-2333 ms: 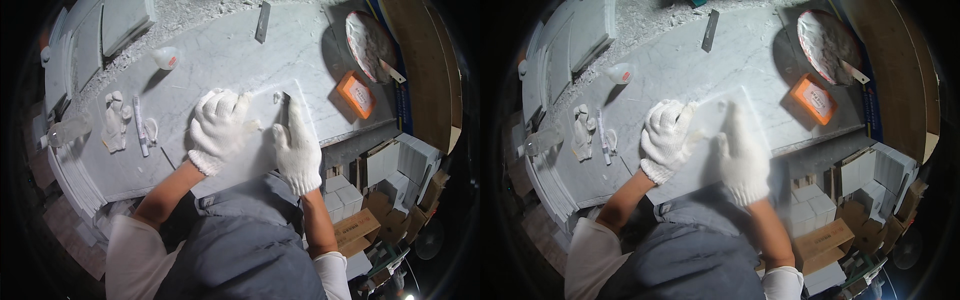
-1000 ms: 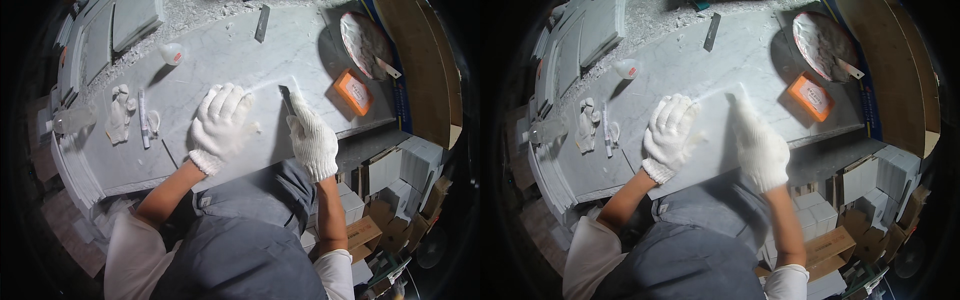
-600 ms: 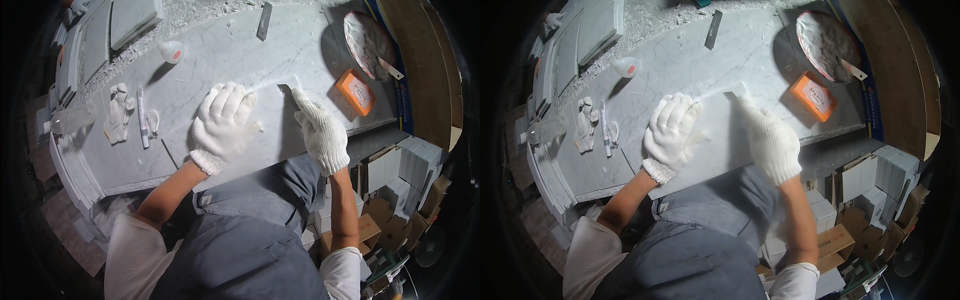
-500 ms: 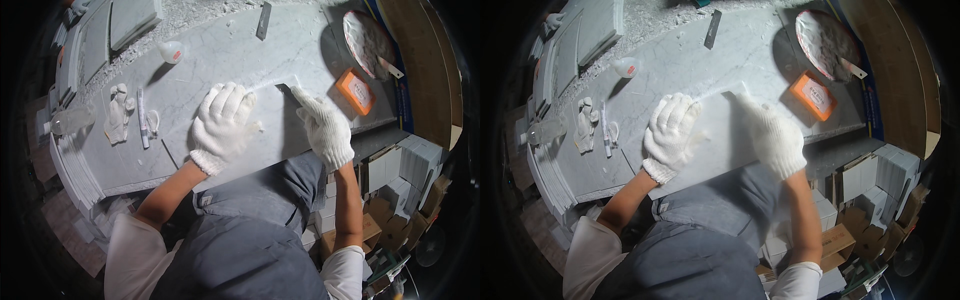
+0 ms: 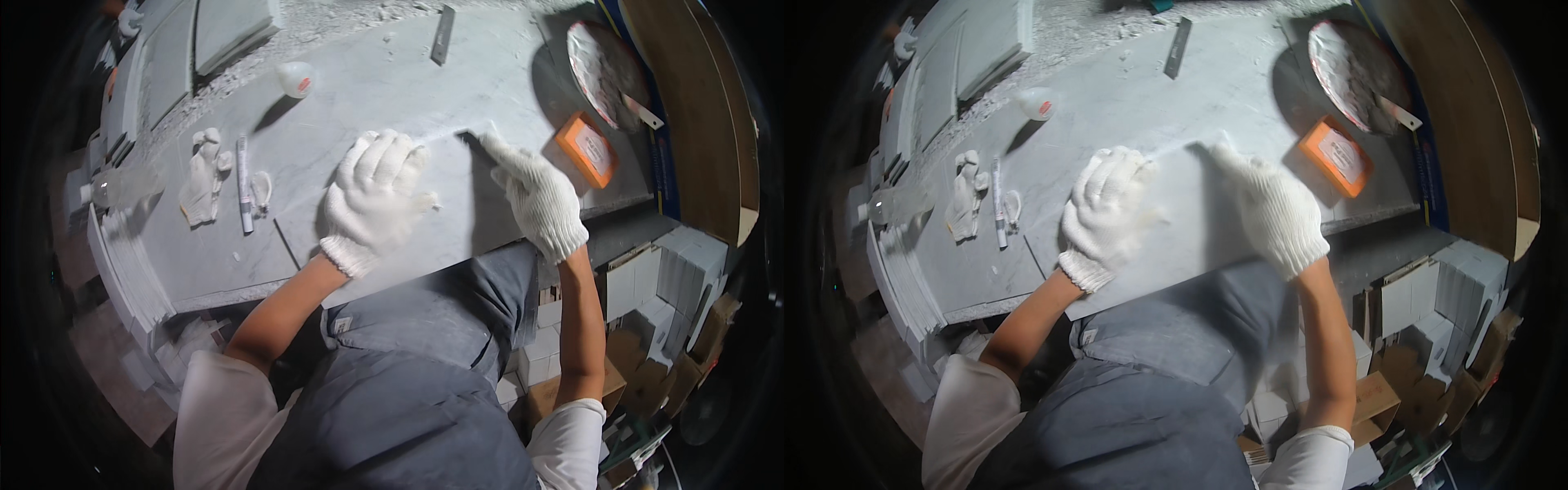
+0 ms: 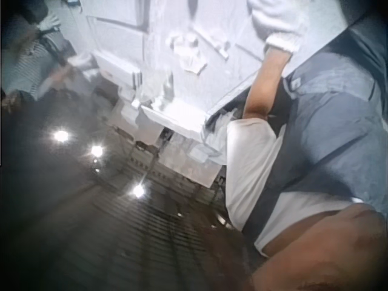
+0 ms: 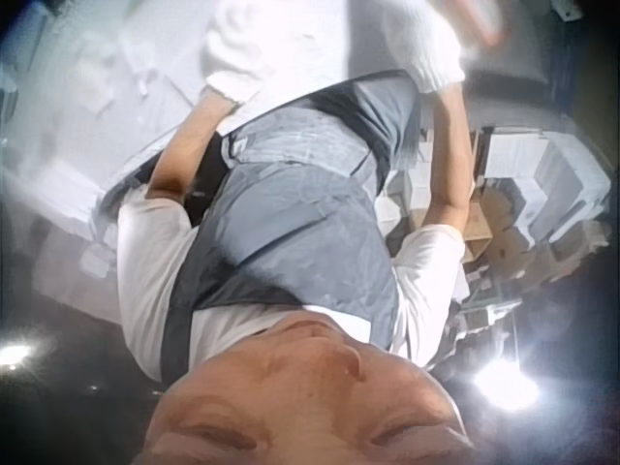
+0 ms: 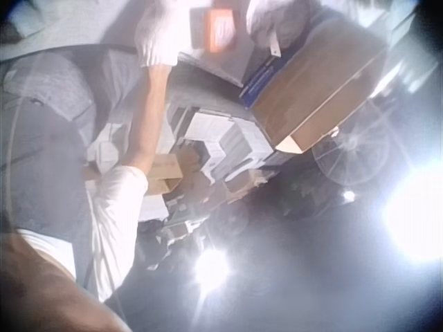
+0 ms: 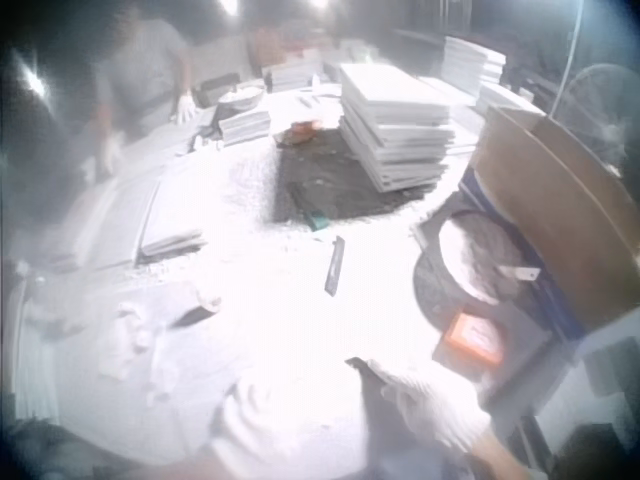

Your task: The person uses a metal scraper to remove residue from the edges and corners of a white rectangular tile. They repeatedly scrape and wipe the tile, then flip it to work on the opposite side.

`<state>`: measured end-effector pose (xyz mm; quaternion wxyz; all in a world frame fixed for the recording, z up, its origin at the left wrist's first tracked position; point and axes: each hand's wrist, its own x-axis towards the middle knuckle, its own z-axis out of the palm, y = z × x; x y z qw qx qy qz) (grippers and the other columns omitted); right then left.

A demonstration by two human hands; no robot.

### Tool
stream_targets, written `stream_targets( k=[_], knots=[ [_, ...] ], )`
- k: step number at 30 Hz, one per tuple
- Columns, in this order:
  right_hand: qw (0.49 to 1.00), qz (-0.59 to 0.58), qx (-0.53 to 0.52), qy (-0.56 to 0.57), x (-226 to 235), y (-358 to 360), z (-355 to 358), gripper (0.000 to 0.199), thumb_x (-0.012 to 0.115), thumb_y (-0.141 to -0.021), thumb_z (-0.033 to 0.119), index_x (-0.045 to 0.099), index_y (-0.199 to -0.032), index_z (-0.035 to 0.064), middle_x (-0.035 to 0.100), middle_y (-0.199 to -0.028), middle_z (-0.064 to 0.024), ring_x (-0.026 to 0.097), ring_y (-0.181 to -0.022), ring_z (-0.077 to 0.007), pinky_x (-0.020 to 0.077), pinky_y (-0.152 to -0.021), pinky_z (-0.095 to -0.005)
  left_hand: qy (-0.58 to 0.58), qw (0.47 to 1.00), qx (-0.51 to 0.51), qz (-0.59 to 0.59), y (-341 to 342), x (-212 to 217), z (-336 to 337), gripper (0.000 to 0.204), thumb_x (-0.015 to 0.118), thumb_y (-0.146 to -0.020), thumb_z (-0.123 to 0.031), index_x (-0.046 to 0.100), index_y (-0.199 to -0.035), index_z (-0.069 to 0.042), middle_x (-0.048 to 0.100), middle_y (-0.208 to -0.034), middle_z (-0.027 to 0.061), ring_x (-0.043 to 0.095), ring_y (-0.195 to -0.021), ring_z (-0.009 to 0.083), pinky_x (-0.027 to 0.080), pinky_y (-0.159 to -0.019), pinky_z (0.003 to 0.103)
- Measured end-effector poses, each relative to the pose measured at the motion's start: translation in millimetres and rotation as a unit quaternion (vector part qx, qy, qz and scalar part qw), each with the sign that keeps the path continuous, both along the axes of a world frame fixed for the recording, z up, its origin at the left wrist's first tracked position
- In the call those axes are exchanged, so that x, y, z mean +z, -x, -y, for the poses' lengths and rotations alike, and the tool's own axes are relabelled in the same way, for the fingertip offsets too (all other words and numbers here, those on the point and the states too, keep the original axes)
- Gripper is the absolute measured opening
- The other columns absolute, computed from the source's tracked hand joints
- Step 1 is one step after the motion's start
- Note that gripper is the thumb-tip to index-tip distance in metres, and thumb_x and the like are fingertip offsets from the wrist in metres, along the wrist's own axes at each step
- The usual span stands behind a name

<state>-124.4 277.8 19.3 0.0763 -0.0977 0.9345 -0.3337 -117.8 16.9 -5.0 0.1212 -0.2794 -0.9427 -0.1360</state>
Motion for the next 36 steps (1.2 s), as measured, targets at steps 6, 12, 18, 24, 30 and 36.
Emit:
stream_targets(
  k=[6, 12, 18, 24, 30, 36],
  knots=[
    [0.975, 0.085, -0.042, 0.199, -0.8, -34.7, -4.5, 0.052, 0.057, -0.099, 0.0, 0.061, -0.149, 0.0107, 0.067, -0.089, -0.0006, 0.049, -0.063, -0.0056, 0.0423, -0.056, -0.0227, -0.044, 0.998, -0.017, -0.03, -6.2, 0.9, 14.0, 0.042, 0.074, -0.092, -0.035, 0.07, -0.126, -0.011, 0.063, -0.134, 0.0095, 0.05, -0.135, 0.0301, 0.041, -0.117, 0.047],
    [0.887, 0.107, -0.29, 0.342, 4.9, -78.8, -13.1, 0.068, 0.063, -0.104, 0.038, 0.048, -0.155, -0.0039, 0.065, -0.137, -0.0091, 0.043, -0.072, -0.0026, 0.0343, -0.061, -0.0171, -0.163, 0.985, -0.006, -0.046, -29.2, 19.5, 63.1, 0.021, 0.078, -0.082, -0.02, 0.079, -0.102, -0.013, 0.074, -0.104, 0.0054, 0.068, -0.104, 0.0315, 0.053, -0.098, 0.049],
    [0.852, 0.168, -0.328, 0.373, -3.8, -98.8, -4.8, 0.068, 0.064, -0.104, 0.039, 0.05, -0.152, -0.0077, 0.063, -0.146, -0.0167, 0.063, -0.114, -0.0171, 0.0488, -0.096, -0.0283, -0.084, 0.958, 0.267, -0.058, -26.1, 60.4, 148.7, 0.024, 0.072, -0.096, -0.025, 0.075, -0.106, -0.004, 0.073, -0.099, 0.0128, 0.067, -0.093, 0.0297, 0.051, -0.085, 0.043],
    [0.879, 0.119, -0.291, 0.357, -5.1, -89.9, 8.6, 0.061, 0.062, -0.106, 0.033, 0.052, -0.15, -0.0086, 0.061, -0.148, -0.0197, 0.059, -0.133, -0.0242, 0.0437, -0.112, -0.0349, 0.041, 0.956, 0.284, 0.059, -30.3, 69.7, 154.2, 0.035, 0.08, -0.086, -0.034, 0.075, -0.109, -0.009, 0.071, -0.098, 0.011, 0.065, -0.095, 0.0312, 0.05, -0.089, 0.044],
    [0.857, 0.119, -0.298, 0.403, -7.4, -96.2, 11.4, 0.065, 0.067, -0.104, 0.029, 0.047, -0.154, -0.0074, 0.058, -0.111, -0.0064, 0.049, -0.087, -0.009, 0.0373, -0.076, -0.0244, -0.015, 0.919, 0.347, 0.185, -24.5, 58.5, 154.9, 0.023, 0.077, -0.091, -0.011, 0.074, -0.113, -0.006, 0.069, -0.111, 0.009, 0.064, -0.108, 0.0278, 0.051, -0.095, 0.042],
    [0.829, 0.12, -0.326, 0.439, -4.9, -94.1, 17.6, 0.067, 0.069, -0.103, 0.031, 0.047, -0.155, -0.0051, 0.054, -0.075, 0.005, 0.038, -0.053, -0.0014, 0.0274, -0.048, -0.0193, -0.185, 0.972, 0.143, -0.035, -9.8, 56.4, 100.7, 0.019, 0.073, -0.096, -0.005, 0.072, -0.115, -0.001, 0.071, -0.116, 0.0152, 0.068, -0.111, 0.0303, 0.053, -0.099, 0.041]
  ],
)
